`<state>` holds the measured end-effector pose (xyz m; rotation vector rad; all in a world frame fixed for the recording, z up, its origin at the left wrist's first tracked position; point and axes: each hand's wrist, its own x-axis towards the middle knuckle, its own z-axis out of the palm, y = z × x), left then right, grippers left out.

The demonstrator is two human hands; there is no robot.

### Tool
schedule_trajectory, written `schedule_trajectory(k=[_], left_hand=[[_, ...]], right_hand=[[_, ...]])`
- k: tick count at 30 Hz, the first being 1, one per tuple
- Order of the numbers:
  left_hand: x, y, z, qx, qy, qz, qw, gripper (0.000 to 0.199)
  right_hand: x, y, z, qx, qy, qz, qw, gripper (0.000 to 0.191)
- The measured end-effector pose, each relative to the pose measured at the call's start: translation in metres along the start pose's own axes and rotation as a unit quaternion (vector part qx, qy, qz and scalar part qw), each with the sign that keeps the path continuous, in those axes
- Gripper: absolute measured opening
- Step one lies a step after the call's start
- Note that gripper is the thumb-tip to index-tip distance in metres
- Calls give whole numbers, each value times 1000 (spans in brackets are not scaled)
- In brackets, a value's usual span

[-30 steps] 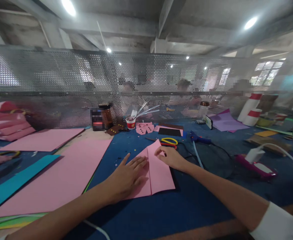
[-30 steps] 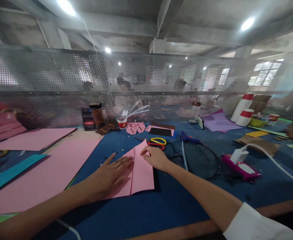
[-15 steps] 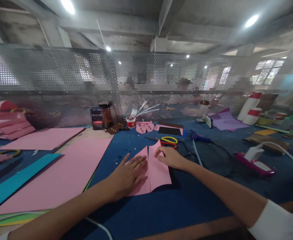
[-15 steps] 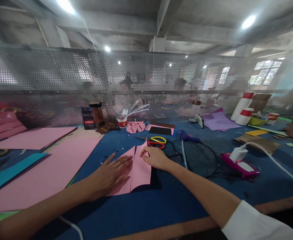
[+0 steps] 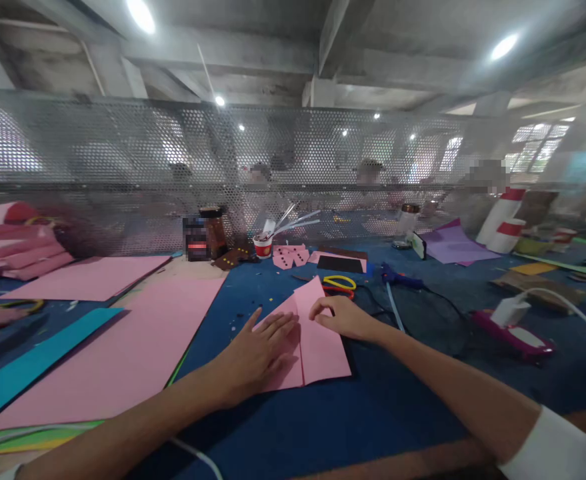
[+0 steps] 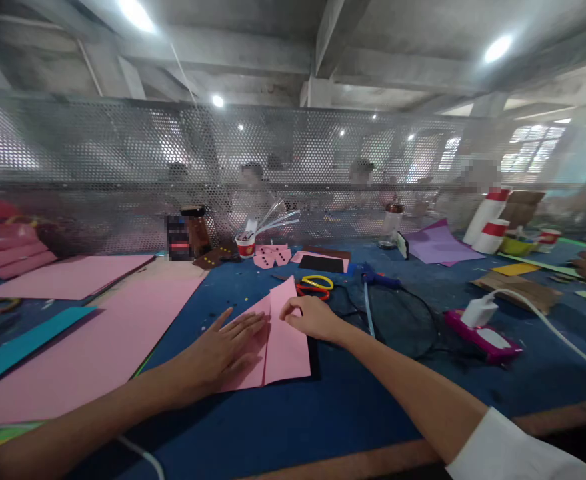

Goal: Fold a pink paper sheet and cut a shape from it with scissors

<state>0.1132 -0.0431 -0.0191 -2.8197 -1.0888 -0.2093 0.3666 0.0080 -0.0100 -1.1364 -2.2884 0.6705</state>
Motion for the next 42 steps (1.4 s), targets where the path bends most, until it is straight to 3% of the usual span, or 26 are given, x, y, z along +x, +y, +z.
schedule_trajectory(k=[9,18,27,32,38,42], left_hand=[[-4,1,-1,30,-7,18,999,55],[-2,-4,10,50,14,32,998,56],[-2,-2,8,45,14,34,998,58],[-3,2,0,17,16,30,999,55],[-3,13,-20,10,-20,28,999,51],[-2,15,-20,10,-11,19,1000,49]], right_hand=[[1,6,4,-13,24,11,1000,18],[0,5,5,-10,6,12,1000,20],[0,6,1,16,1,-12,1000,19],[-1,2,-3,44,-12,-29,999,21],[-1,5,0,35,17,-11,999,20],[-1,4,-1,29,13,-4,999,18]])
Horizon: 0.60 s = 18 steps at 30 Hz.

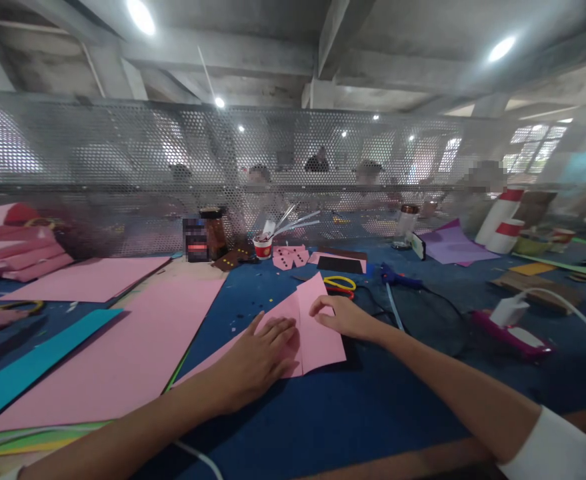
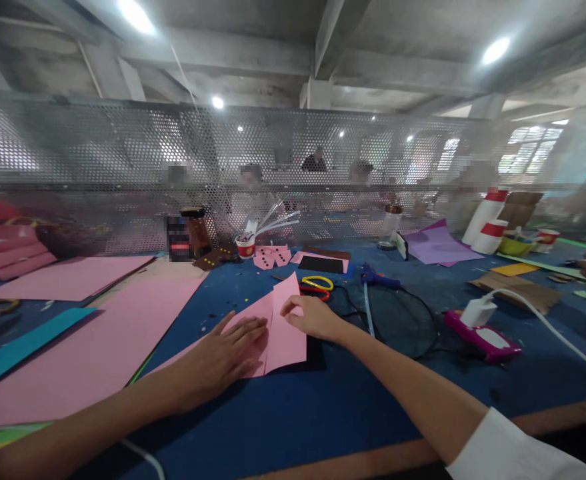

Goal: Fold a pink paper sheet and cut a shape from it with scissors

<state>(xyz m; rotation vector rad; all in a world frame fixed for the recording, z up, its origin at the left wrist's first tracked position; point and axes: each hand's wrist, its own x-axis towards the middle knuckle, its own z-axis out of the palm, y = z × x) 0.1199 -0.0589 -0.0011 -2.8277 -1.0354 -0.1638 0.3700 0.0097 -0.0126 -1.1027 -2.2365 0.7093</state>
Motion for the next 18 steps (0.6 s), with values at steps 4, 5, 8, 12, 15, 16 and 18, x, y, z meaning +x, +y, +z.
schedule_trajectory(k=[4,5,8,12,15,16,18], left_hand=[[0,-1,6,9,18,2,1000,50],[0,-1,8,11,15,1,1000,50],[0,-3,11,14,12,-1,1000,52],[0,-2,11,9,29,2,1000,50],[1,0,7,8,25,2,1000,48],[1,0,6,9,21,2,1000,48],[2,1,5,13,14,-1,1000,48]], right_hand=[[-2,-5,-1,10,-14,-3,1000,17],[-3,-6,-1,15,-16,-4,1000,17],[-7,-10,0,24,-14,-6,1000,18],[-12,-10,4,11,8,-3,1000,19],[-13,-7,7,7,14,-3,1000,21],[-13,-6,8,7,11,-3,1000,22],[-13,-3,9,6,5,-4,1000,24]])
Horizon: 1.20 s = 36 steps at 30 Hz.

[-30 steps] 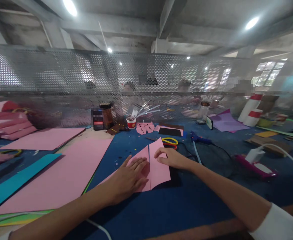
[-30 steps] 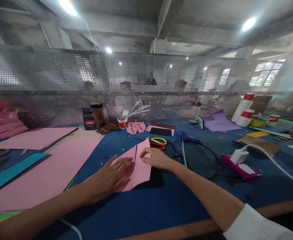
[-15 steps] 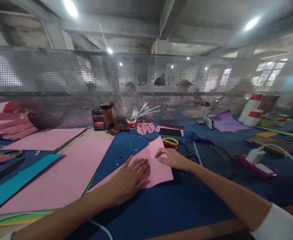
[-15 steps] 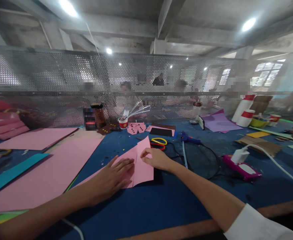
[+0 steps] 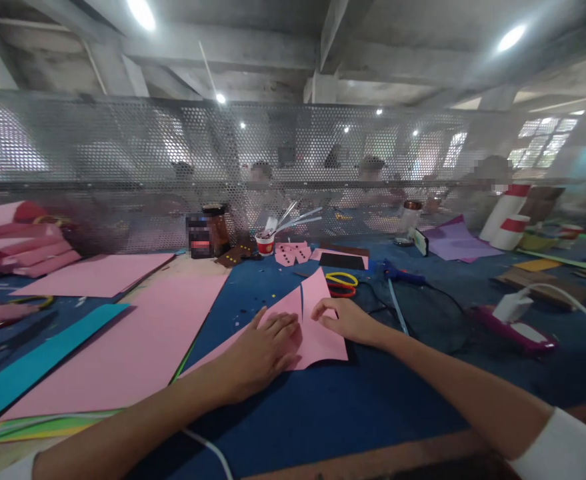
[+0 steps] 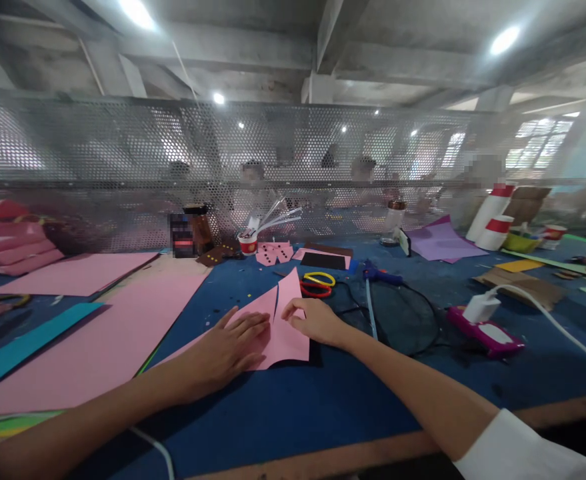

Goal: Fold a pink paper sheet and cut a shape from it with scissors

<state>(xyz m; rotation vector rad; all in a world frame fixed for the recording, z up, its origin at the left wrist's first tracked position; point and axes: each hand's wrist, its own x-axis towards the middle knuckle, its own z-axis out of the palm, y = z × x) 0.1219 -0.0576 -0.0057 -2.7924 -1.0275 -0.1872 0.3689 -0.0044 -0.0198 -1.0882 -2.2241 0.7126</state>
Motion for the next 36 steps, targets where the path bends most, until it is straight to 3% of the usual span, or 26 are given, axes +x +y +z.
schedule_trajectory(k=[7,12,22,36], left_hand=[[0,-3,3,6,-14,3,1000,52],[0,-5,6,0,8,2,1000,53],[0,-2,7,-14,31,12,999,44],[1,0,8,-10,23,6,1000,46]], right_hand=[[0,-3,-5,14,-9,-7,1000,22],[-2,-8,-12,48,-29,-21,998,21],[4,4,-5,-17,30,10,999,18],[-3,-3,-7,2,-11,-10,1000,19]])
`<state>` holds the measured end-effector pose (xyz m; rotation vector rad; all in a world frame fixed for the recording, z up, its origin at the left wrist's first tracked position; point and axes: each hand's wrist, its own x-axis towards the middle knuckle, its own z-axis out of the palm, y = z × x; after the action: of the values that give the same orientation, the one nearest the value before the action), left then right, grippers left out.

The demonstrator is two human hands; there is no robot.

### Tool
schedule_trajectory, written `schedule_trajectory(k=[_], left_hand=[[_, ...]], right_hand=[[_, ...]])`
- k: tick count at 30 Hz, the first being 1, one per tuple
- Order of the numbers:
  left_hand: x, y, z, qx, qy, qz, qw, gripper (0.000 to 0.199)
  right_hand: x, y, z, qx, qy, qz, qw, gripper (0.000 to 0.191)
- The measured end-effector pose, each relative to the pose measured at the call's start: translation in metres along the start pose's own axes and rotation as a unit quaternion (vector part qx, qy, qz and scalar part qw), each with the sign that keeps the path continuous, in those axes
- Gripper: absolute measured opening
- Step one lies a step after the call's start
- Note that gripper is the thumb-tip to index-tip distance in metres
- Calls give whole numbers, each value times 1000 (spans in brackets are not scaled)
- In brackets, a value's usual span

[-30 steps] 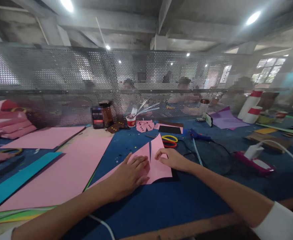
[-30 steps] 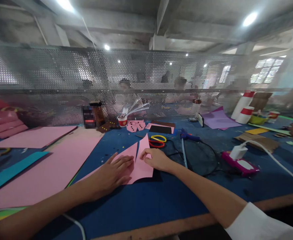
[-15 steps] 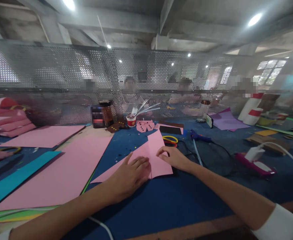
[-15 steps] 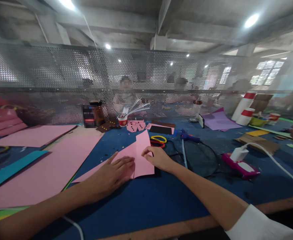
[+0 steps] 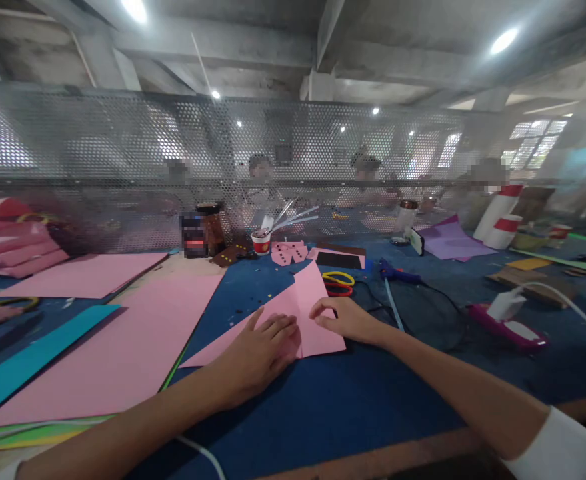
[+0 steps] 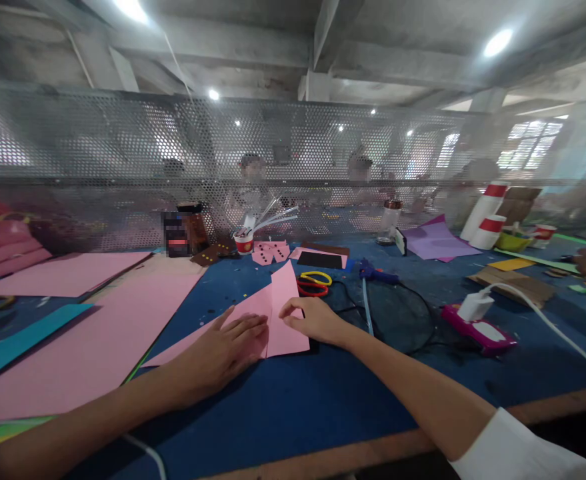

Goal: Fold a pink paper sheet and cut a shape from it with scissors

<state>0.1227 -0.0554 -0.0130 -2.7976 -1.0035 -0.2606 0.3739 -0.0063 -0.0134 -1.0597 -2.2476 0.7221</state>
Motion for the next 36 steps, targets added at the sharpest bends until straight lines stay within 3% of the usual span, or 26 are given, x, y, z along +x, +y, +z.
schedule_trajectory(k=[11,36], left_hand=[[1,0,-1,-6,-25,-9,1000,44],[0,0,0,-29,-12,-18,999,44]], right_hand=[[1,-3,0,7,-27,-11,1000,23],[2,-3,1,-1,-38,2,999,25]])
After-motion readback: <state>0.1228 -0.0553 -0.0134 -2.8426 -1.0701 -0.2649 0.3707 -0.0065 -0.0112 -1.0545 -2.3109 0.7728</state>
